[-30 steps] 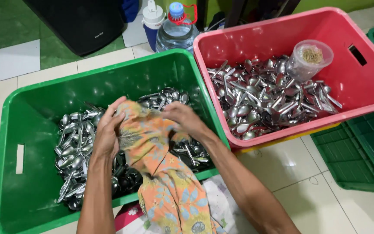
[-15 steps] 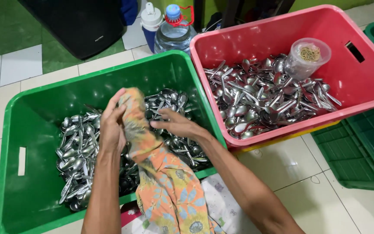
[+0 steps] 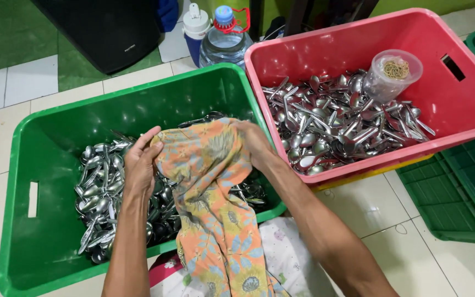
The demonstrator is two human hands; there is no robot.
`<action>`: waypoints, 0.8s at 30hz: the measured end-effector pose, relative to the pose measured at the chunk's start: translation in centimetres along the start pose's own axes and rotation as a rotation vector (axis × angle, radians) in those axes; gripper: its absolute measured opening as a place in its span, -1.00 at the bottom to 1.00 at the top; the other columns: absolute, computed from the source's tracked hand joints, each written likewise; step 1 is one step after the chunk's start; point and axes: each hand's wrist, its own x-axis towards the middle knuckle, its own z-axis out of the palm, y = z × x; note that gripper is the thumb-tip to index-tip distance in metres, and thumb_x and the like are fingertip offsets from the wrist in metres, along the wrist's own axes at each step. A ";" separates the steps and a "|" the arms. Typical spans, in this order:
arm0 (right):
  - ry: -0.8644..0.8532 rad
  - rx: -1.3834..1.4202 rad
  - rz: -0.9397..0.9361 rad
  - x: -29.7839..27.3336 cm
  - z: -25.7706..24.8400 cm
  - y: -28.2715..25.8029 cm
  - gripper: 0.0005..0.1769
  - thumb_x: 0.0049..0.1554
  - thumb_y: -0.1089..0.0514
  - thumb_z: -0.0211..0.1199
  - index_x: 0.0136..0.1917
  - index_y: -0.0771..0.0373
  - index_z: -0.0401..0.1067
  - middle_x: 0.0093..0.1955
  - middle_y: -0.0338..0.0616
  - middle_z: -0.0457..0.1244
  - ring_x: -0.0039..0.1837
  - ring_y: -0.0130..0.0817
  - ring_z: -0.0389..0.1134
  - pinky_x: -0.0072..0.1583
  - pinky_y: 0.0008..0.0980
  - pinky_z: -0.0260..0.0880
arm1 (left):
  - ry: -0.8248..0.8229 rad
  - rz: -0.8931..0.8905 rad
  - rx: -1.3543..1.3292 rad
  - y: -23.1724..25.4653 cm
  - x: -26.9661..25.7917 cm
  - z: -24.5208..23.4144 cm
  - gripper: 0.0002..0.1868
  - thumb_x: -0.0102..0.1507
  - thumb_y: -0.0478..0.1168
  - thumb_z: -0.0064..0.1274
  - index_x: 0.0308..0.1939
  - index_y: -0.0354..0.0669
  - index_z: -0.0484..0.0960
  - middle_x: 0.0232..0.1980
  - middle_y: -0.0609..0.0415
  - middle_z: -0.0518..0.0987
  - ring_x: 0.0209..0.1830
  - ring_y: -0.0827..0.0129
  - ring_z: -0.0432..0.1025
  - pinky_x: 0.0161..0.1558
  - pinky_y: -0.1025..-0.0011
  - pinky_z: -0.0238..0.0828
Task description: Polishing metal spoons with a cloth and transferring them between bins.
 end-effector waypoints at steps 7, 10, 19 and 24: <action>-0.356 -0.289 -0.016 -3.4 1.8 0.0 -0.80 -0.07 0.22 0.48 -0.21 0.35 0.52 -0.30 -0.19 0.32 -0.19 -0.37 0.43 -0.23 -0.31 0.58 | -0.059 0.082 0.214 -2.0 3.3 -0.2 -0.55 0.39 -0.28 0.01 0.39 -0.10 0.47 -0.04 -0.20 0.60 -0.12 0.24 0.52 -0.12 0.39 0.57; -0.133 -0.086 -0.172 -4.1 2.4 -1.8 -0.81 0.02 0.04 0.28 -0.20 0.17 0.58 -0.14 -0.22 0.40 0.01 -0.45 0.40 0.17 -0.35 0.44 | -0.081 0.009 0.350 -6.5 4.3 -4.4 -0.48 0.45 -0.07 0.01 0.36 -0.35 0.36 -0.08 -0.22 0.62 -0.24 0.38 0.51 -0.24 0.53 0.56; 0.274 -0.585 -0.519 -2.0 1.4 1.9 -0.79 0.12 0.06 0.15 -0.02 0.20 0.37 -0.07 0.16 0.28 0.11 0.09 0.34 0.15 -0.01 0.28 | -0.151 -0.233 1.483 -21.0 10.1 -14.7 -0.65 0.16 0.00 0.15 0.02 0.16 0.72 -0.01 0.04 0.72 0.12 0.04 0.56 0.11 0.05 0.52; 0.064 -0.749 -0.882 -4.1 3.2 0.9 -0.62 -0.05 0.22 0.16 0.08 0.21 0.35 -0.05 0.12 0.28 0.10 0.18 0.37 0.18 -0.07 0.34 | -0.218 -0.114 1.829 -20.1 11.2 -12.3 -0.58 0.24 0.03 0.04 0.09 -0.05 0.68 0.04 -0.12 0.70 0.13 0.06 0.56 0.05 0.09 0.56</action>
